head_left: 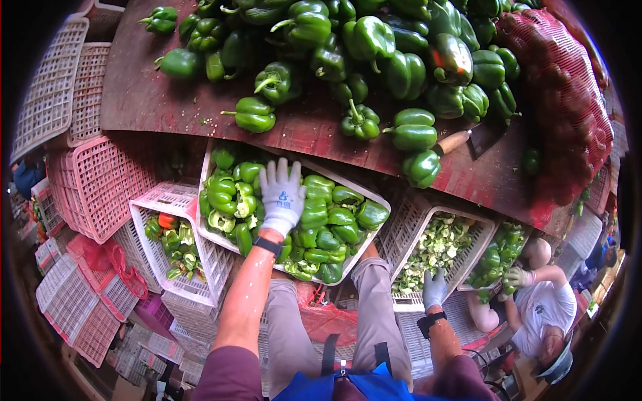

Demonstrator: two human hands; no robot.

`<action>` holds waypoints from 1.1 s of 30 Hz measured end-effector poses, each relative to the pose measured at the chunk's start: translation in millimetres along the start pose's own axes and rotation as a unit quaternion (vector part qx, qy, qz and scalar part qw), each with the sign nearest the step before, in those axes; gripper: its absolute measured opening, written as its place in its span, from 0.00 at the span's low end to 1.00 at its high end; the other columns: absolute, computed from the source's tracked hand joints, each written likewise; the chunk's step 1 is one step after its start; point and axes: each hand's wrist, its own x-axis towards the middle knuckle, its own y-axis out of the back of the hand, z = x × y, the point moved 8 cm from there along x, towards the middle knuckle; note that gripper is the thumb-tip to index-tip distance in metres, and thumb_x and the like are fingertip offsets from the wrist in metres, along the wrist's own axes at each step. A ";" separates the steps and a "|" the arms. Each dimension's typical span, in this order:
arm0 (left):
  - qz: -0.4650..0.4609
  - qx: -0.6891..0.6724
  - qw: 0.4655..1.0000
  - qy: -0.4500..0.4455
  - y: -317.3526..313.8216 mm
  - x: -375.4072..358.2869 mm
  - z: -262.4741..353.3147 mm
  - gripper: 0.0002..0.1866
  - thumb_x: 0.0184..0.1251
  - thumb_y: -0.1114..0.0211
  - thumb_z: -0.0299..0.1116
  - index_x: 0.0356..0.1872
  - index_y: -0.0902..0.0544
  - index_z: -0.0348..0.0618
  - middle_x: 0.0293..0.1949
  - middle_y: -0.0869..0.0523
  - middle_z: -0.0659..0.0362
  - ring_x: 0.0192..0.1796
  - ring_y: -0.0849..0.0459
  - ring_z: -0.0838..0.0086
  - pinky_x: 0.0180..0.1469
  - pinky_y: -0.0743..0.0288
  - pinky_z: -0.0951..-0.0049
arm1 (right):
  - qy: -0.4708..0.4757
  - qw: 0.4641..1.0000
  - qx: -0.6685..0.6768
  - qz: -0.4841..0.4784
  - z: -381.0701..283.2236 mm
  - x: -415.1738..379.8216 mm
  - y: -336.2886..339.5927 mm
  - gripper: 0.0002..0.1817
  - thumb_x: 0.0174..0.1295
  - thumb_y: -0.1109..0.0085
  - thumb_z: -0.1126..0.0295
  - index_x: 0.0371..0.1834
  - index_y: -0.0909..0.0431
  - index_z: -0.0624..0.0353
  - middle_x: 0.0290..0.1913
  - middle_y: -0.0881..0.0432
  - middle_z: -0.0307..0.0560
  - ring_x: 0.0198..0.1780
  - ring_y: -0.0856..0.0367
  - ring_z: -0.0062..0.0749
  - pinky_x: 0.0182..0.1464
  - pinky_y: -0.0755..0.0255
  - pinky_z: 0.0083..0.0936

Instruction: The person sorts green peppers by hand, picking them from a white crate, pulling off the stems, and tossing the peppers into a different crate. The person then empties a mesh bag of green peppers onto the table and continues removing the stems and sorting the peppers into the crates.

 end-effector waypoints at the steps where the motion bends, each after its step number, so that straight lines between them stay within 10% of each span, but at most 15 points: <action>1: -0.003 -0.036 0.999 -0.013 -19.1 -5.1 4.2 0.35 0.62 0.34 0.44 0.70 0.30 0.46 0.69 0.30 0.48 0.71 0.34 0.47 0.72 0.46 0.43 | 0.020 1.000 0.008 0.015 15.1 7.7 -8.0 0.28 0.66 0.40 0.62 0.66 0.30 0.64 0.42 0.15 0.67 0.45 0.15 0.60 0.50 0.25 0.45; 4: -0.029 -0.106 0.994 0.000 -22.4 -14.1 12.8 0.39 0.67 0.39 0.51 0.76 0.37 0.46 0.74 0.35 0.46 0.75 0.40 0.44 0.75 0.54 0.39 | 0.039 0.997 -0.026 0.065 48.5 20.0 -21.9 0.28 0.62 0.37 0.57 0.62 0.26 0.61 0.36 0.15 0.62 0.38 0.16 0.52 0.45 0.25 0.43; 12: -0.084 0.076 0.993 -0.024 -30.3 -13.1 28.5 0.36 0.69 0.44 0.57 0.73 0.31 0.46 0.75 0.35 0.52 0.77 0.45 0.45 0.77 0.58 0.39 | -0.026 0.990 -0.135 -0.024 28.1 17.5 -1.6 0.28 0.60 0.40 0.65 0.64 0.27 0.60 0.62 0.26 0.66 0.59 0.23 0.61 0.61 0.28 0.46; 17: 0.046 -0.015 0.998 0.047 2.2 -23.4 23.7 0.34 0.69 0.44 0.52 0.71 0.30 0.44 0.74 0.35 0.45 0.75 0.41 0.41 0.75 0.53 0.38 | 0.337 0.941 -0.005 0.038 -126.3 -34.5 19.8 0.20 0.61 0.38 0.72 0.57 0.24 0.62 0.54 0.21 0.60 0.57 0.23 0.57 0.62 0.30 0.42; 21: 0.095 -0.051 0.991 0.078 15.3 -26.3 70.7 0.34 0.67 0.41 0.50 0.71 0.30 0.44 0.73 0.36 0.41 0.74 0.42 0.38 0.75 0.53 0.37 | 0.316 0.924 0.190 -0.099 -206.5 -67.4 -2.6 0.17 0.63 0.39 0.73 0.55 0.21 0.62 0.51 0.18 0.56 0.53 0.19 0.51 0.57 0.26 0.38; 29: 0.005 0.024 0.993 0.116 -60.4 -13.3 77.7 0.32 0.64 0.38 0.50 0.67 0.24 0.45 0.73 0.38 0.36 0.78 0.49 0.36 0.78 0.62 0.36 | 0.541 0.811 0.074 0.212 -332.6 -75.3 130.5 0.39 0.49 0.27 0.72 0.67 0.31 0.59 0.69 0.33 0.63 0.68 0.33 0.60 0.68 0.38 0.49; 33: -0.006 0.043 0.993 0.112 -56.2 -12.9 78.3 0.33 0.65 0.40 0.53 0.68 0.25 0.46 0.74 0.38 0.37 0.78 0.50 0.37 0.78 0.63 0.38 | 0.638 0.734 -0.100 0.210 -421.3 -59.6 159.3 0.44 0.43 0.25 0.69 0.68 0.31 0.55 0.66 0.30 0.60 0.66 0.31 0.55 0.66 0.35 0.47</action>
